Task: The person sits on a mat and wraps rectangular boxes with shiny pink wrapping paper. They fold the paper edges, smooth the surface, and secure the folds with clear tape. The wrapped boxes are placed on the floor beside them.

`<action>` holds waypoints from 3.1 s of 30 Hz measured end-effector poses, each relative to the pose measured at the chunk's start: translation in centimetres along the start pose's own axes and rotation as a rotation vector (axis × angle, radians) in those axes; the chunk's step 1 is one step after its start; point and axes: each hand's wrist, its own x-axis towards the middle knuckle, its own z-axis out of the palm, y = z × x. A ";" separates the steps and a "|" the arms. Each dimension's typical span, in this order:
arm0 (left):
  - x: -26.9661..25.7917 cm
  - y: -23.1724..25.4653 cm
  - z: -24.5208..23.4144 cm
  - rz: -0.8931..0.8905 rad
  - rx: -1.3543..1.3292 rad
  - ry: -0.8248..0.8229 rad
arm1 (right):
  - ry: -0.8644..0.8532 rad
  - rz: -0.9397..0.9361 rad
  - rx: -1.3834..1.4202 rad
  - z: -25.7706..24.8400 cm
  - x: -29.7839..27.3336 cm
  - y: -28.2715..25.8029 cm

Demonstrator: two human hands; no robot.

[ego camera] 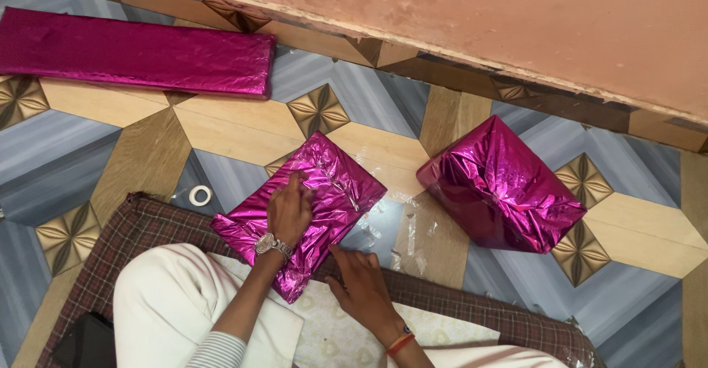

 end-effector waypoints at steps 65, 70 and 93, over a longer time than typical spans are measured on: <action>-9.4 4.2 -0.1 -0.125 -1.068 0.041 | 0.155 0.367 1.161 0.4 0.7 1.4; -9.7 3.8 0.8 -0.100 -1.051 0.030 | 0.298 0.267 1.142 1.8 0.9 2.6; -10.5 5.6 -0.9 0.008 -0.492 -0.074 | 0.265 0.374 0.606 -1.7 -0.5 1.9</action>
